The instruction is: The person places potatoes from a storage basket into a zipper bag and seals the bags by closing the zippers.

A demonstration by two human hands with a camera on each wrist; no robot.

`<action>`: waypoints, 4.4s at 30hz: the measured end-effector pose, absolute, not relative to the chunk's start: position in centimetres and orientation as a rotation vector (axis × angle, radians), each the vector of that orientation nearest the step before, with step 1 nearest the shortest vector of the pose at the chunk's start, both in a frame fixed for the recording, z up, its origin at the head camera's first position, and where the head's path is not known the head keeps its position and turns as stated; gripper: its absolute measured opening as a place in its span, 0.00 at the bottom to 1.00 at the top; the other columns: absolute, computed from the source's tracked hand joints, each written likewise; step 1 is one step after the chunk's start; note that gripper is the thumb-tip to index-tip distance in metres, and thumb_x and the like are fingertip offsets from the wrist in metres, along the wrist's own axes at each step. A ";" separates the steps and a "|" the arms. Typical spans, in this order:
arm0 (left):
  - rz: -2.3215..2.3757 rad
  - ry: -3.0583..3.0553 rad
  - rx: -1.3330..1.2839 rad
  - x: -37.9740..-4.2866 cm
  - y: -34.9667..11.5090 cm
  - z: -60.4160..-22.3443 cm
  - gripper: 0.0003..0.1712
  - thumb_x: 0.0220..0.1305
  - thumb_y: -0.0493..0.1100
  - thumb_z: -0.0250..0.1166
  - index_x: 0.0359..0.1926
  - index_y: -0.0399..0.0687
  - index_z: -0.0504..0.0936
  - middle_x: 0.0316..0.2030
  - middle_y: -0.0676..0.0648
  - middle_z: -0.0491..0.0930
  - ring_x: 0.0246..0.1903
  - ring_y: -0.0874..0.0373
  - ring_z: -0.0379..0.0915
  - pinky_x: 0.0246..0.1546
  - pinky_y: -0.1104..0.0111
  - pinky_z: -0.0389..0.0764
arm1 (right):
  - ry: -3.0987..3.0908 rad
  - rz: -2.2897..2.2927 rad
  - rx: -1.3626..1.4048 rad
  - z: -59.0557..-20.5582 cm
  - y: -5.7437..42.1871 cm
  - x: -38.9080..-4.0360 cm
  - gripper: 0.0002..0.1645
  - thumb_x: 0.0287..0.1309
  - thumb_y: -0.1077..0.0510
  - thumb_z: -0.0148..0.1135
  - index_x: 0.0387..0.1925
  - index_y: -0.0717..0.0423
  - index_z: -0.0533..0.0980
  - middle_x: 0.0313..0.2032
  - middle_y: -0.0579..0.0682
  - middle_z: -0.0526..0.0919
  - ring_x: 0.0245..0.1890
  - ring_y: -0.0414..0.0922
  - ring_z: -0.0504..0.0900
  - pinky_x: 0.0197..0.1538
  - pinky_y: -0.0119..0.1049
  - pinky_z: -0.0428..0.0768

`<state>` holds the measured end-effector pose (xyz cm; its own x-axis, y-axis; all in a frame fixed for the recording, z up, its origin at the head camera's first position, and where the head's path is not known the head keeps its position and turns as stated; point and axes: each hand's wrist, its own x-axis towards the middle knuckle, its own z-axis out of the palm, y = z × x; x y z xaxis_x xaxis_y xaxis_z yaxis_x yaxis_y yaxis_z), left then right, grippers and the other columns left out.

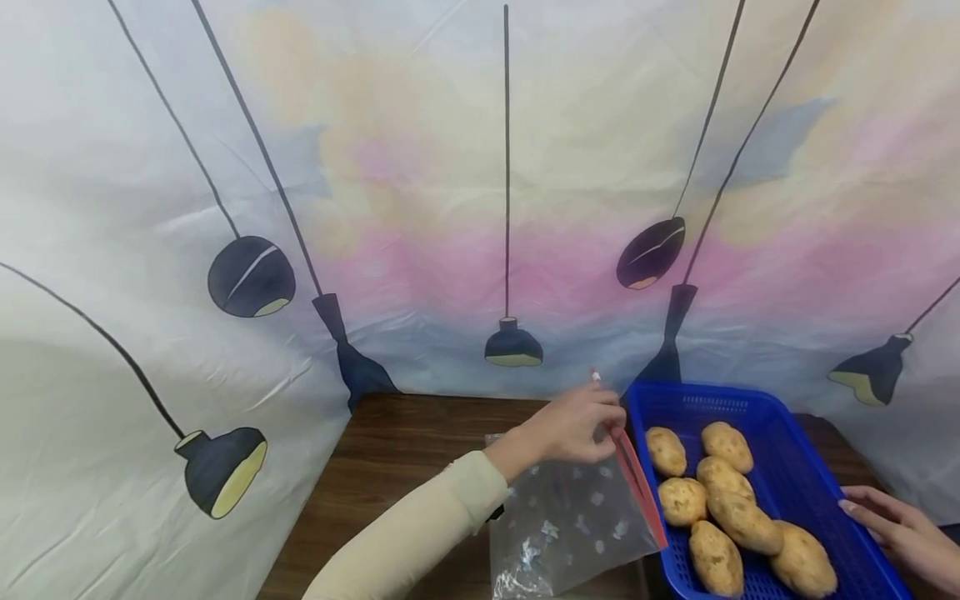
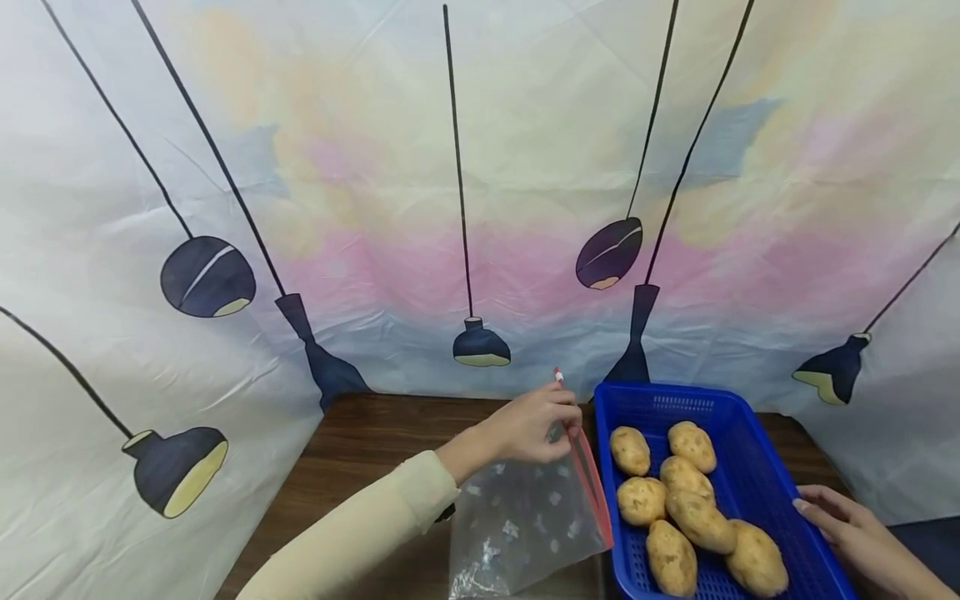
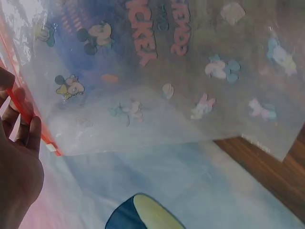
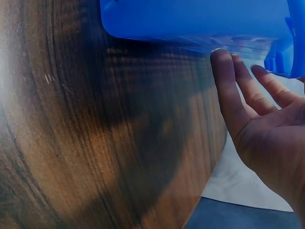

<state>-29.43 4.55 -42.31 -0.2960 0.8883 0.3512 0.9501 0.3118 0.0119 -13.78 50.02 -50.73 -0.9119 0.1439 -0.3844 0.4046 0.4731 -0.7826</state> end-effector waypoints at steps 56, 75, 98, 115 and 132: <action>-1.292 -2.596 -1.567 -27.4 7.4 -47.1 0.07 0.79 0.41 0.57 0.44 0.50 0.82 0.36 0.58 0.79 0.33 0.73 0.72 0.37 0.80 0.76 | 2.346 -1.510 0.436 -50.9 50.5 -13.8 0.40 0.86 0.48 0.43 0.72 0.82 0.50 0.47 0.55 0.85 0.44 0.54 0.87 0.46 0.54 0.87; -1.395 -2.657 -1.465 -26.9 8.0 -47.2 0.02 0.77 0.42 0.63 0.43 0.51 0.82 0.36 0.60 0.79 0.34 0.73 0.74 0.38 0.79 0.78 | 2.726 -1.053 0.307 -49.4 50.1 -13.6 0.40 0.83 0.44 0.50 0.63 0.84 0.62 0.47 0.69 0.83 0.43 0.57 0.85 0.40 0.50 0.86; -1.503 -2.658 -1.429 -26.2 7.8 -46.1 0.03 0.76 0.41 0.63 0.45 0.48 0.83 0.37 0.59 0.80 0.35 0.72 0.75 0.39 0.77 0.79 | 2.698 -1.496 -0.313 -43.5 35.6 -16.1 0.24 0.79 0.51 0.59 0.64 0.65 0.73 0.55 0.61 0.83 0.49 0.45 0.87 0.44 0.43 0.88; -1.570 -2.646 -1.401 -25.8 7.7 -45.6 0.05 0.76 0.44 0.64 0.44 0.49 0.84 0.36 0.59 0.81 0.33 0.71 0.76 0.37 0.77 0.79 | 2.344 -1.728 -0.177 -45.7 30.6 -18.4 0.19 0.80 0.57 0.58 0.56 0.72 0.72 0.45 0.59 0.83 0.44 0.51 0.87 0.48 0.51 0.88; -1.361 -2.874 -0.963 -24.2 4.9 -41.8 0.11 0.67 0.40 0.72 0.47 0.48 0.79 0.33 0.56 0.79 0.27 0.66 0.76 0.29 0.73 0.79 | 2.420 -1.776 -0.163 -44.8 30.1 -18.4 0.05 0.74 0.68 0.55 0.45 0.69 0.72 0.34 0.57 0.80 0.33 0.50 0.84 0.37 0.49 0.88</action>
